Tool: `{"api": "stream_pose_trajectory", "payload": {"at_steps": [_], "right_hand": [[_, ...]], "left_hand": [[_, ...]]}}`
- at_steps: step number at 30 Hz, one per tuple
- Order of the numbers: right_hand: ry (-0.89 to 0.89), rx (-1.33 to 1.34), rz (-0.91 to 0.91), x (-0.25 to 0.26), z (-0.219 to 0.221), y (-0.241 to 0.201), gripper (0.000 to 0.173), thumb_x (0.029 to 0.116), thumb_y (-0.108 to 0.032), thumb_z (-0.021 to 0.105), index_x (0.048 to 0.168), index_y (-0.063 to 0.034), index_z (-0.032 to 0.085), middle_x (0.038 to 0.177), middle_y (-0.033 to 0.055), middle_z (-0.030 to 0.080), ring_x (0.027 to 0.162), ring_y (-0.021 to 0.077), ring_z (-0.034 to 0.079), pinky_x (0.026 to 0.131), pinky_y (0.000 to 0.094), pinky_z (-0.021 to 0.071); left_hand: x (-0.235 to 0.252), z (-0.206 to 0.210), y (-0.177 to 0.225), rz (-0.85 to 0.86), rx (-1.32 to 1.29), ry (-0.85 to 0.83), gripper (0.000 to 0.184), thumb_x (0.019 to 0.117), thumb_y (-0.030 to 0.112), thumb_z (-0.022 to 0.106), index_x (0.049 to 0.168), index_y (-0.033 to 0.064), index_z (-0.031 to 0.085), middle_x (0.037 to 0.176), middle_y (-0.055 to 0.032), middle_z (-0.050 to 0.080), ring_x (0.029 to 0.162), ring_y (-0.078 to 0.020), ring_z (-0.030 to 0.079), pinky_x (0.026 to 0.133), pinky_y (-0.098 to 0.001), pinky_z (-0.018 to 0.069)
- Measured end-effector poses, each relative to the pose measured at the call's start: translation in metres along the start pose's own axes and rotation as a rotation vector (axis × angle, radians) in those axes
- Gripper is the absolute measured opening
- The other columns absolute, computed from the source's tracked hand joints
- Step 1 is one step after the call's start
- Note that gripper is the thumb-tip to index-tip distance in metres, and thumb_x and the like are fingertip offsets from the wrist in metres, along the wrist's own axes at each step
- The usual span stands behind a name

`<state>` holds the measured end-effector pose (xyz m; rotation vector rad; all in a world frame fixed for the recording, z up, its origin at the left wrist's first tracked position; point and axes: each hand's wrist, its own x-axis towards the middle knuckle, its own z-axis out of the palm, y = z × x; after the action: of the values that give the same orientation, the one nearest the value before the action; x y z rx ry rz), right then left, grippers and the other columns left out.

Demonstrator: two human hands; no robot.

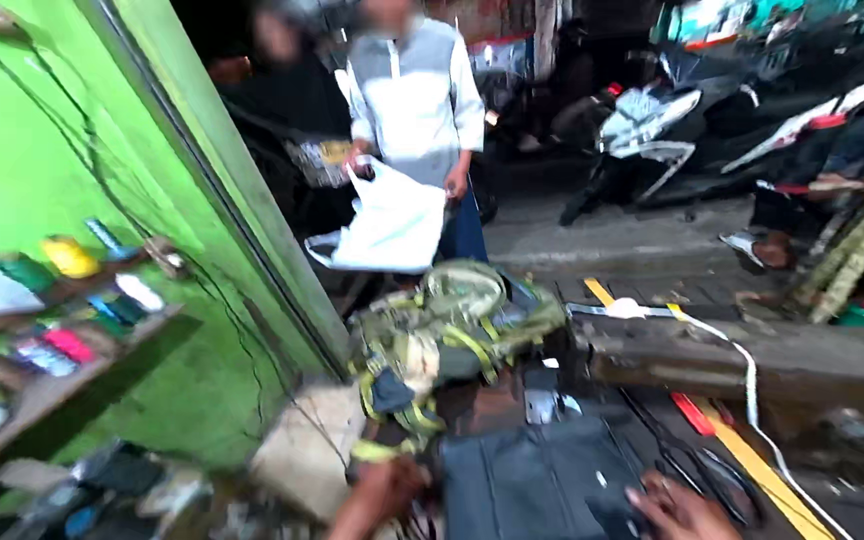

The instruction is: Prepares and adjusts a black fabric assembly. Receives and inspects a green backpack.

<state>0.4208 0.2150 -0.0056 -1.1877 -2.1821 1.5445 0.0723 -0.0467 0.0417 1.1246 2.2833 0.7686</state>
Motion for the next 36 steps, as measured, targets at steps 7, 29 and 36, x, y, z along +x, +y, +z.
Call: {"api": "stream_pose_trajectory", "payload": {"at_steps": [7,29,36], "right_hand": [[0.383,-0.581,-0.280,0.009,0.008,0.012,0.049,0.0990,-0.044,0.059,0.107,0.0022,0.073,0.071,0.0172,0.070,0.063,0.0372,0.069,0.064,0.0614,0.0560],[0.475,-0.303,-0.339,0.012,0.004,0.028,0.030,0.1041,-0.020,0.056,0.110,0.0022,0.075,0.094,0.0189,0.074,0.064,0.0204,0.070,0.062,0.0385,0.0611],[0.441,-0.235,-0.265,0.013,0.001,0.027,0.034,0.1053,-0.022,0.052,0.110,0.0049,0.073,0.096,0.0199,0.074,0.060,0.0189,0.068,0.059,0.0384,0.0597]], "left_hand": [[0.073,-0.132,0.038,0.196,0.113,0.478,0.039,0.0998,0.035,0.068,0.120,0.0028,0.065,0.094,-0.0137,0.074,0.078,-0.0272,0.073,0.072,-0.0528,0.0609],[0.184,0.006,0.076,0.268,0.696,0.207,0.044,0.0966,-0.003,0.052,0.134,0.0159,0.066,0.144,-0.0156,0.060,0.115,-0.0416,0.065,0.091,-0.0599,0.0506],[0.155,0.031,0.000,0.587,0.689,0.751,0.029,0.0868,-0.006,0.064,0.106,0.0106,0.077,0.105,-0.0125,0.075,0.094,-0.0323,0.072,0.088,-0.0499,0.0560]]}}
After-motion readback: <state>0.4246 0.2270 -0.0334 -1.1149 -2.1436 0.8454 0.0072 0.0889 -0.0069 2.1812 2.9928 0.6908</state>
